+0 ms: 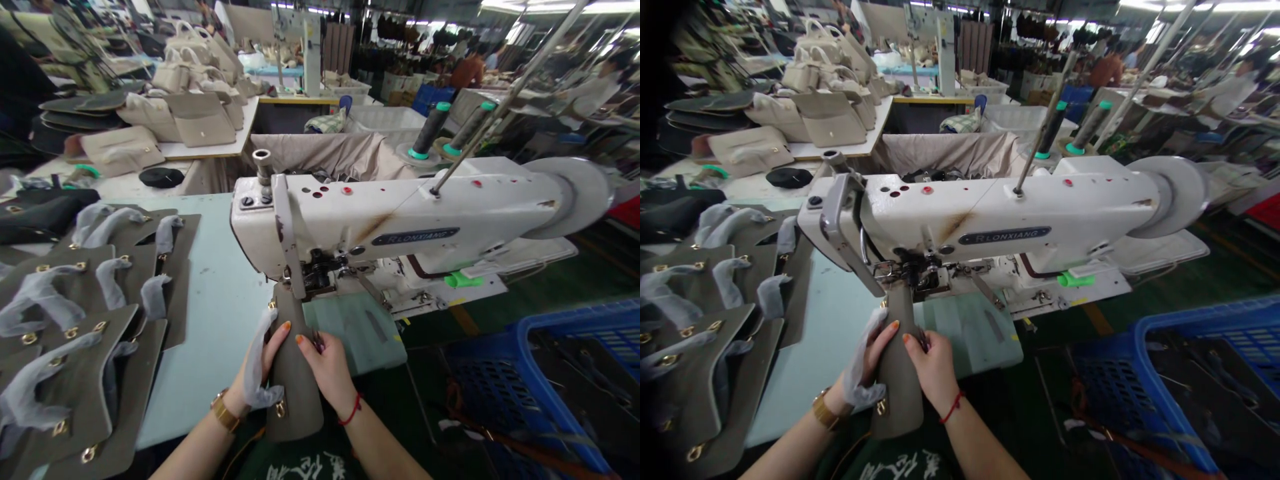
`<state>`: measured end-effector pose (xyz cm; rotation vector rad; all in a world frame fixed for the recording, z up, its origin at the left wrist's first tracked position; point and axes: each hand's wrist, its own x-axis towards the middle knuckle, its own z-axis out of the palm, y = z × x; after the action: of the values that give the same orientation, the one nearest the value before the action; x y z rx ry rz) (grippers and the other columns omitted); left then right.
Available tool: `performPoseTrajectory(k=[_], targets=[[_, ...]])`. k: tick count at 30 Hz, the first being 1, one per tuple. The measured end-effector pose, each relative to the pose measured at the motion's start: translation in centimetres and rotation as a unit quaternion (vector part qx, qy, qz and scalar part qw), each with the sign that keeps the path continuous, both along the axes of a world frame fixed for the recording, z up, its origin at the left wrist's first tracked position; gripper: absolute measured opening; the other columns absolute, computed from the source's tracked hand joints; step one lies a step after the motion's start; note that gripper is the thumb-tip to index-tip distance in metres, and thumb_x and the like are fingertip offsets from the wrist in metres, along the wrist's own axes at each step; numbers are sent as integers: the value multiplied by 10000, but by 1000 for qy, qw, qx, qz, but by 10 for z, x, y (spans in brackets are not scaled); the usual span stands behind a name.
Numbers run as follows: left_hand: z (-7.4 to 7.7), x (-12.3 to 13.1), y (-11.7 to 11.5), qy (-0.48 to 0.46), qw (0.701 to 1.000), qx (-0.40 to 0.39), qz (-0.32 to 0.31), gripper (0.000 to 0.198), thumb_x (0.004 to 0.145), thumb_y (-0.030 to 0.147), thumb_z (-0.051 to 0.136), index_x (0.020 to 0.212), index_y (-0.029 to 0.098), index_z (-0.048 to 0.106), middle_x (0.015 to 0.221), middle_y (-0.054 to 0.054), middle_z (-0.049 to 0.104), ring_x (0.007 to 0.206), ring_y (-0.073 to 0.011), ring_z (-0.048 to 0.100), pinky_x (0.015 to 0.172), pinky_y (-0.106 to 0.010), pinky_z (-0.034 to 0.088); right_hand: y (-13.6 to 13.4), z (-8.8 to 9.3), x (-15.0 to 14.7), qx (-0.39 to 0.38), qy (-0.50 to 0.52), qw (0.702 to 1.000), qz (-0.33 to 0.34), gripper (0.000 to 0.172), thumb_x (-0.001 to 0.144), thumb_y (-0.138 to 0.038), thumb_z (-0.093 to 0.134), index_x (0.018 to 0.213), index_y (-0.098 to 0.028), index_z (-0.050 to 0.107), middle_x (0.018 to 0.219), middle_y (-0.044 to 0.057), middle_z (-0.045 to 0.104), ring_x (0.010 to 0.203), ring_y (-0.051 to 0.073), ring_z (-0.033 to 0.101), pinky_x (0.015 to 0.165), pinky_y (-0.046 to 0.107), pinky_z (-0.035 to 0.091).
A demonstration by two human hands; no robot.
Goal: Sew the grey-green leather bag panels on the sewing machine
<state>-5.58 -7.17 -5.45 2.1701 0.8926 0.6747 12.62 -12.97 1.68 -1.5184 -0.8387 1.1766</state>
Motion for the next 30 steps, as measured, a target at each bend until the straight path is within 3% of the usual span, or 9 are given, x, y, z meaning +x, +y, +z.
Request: performPoseTrajectory(k=[3, 5, 8, 10, 12, 16, 22, 30], targets=[[13, 2, -2, -4, 999, 38, -23, 929, 690, 721, 507, 1463, 241, 321, 1538, -133, 218, 1353, -463, 270, 1106, -591, 213, 0, 3, -1, -11, -3, 1000, 0, 366, 774, -469, 647, 688, -113, 663, 642, 40, 640, 587, 141, 532, 504, 212, 404], [27, 12, -3, -14, 1000, 18, 1, 839, 758, 697, 444, 1447, 226, 360, 1513, -137, 287, 1342, -442, 312, 1108, -575, 242, 1, 5, 0, -17, 10, 1000, 6, 362, 778, -457, 647, 723, -100, 666, 669, 47, 647, 598, 142, 543, 519, 215, 415], [53, 36, -2, -62, 986, -124, 96, 628, 881, 544, 393, 1435, 247, 383, 1354, -116, 524, 1239, -363, 490, 1064, -511, 382, 0, 5, 1, -20, 52, 998, 14, 366, 779, -457, 654, 826, -95, 684, 737, 70, 674, 662, 176, 599, 557, 234, 454], [67, 50, -1, -112, 961, -221, 126, 564, 906, 479, 399, 1430, 268, 389, 1282, -91, 594, 1171, -333, 558, 1027, -483, 445, 0, 4, 2, -22, 68, 997, 12, 378, 777, -463, 660, 878, -100, 689, 755, 79, 682, 701, 202, 625, 575, 251, 477], [74, 57, 0, -144, 943, -265, 138, 549, 897, 458, 443, 1415, 282, 411, 1253, -72, 620, 1149, -330, 575, 1025, -486, 455, 0, 2, 2, -25, 63, 998, 9, 380, 775, -465, 666, 883, -102, 692, 744, 81, 679, 715, 219, 634, 579, 263, 488], [75, 59, 1, -159, 933, -290, 144, 549, 895, 443, 460, 1417, 282, 407, 1223, -72, 639, 1176, -346, 558, 1014, -521, 462, 3, 1, 3, -23, 52, 998, 14, 365, 780, -457, 667, 868, -104, 698, 726, 74, 668, 722, 228, 638, 589, 274, 497], [70, 58, 11, -146, 948, -261, 110, 570, 938, 447, 373, 1473, 272, 288, 1330, -82, 566, 1255, -349, 493, 995, -528, 479, 14, 2, 5, -29, 71, 997, 16, 356, 778, -460, 672, 891, -123, 690, 728, 60, 663, 708, 222, 641, 600, 281, 505], [59, 57, 30, -138, 963, -197, 121, 550, 925, 486, 383, 1436, 283, 371, 1329, -76, 560, 1273, -358, 467, 1050, -563, 409, 34, 3, 12, -36, 28, 999, 24, 331, 754, -469, 689, 781, -141, 653, 724, 45, 670, 645, 179, 609, 547, 244, 471]])
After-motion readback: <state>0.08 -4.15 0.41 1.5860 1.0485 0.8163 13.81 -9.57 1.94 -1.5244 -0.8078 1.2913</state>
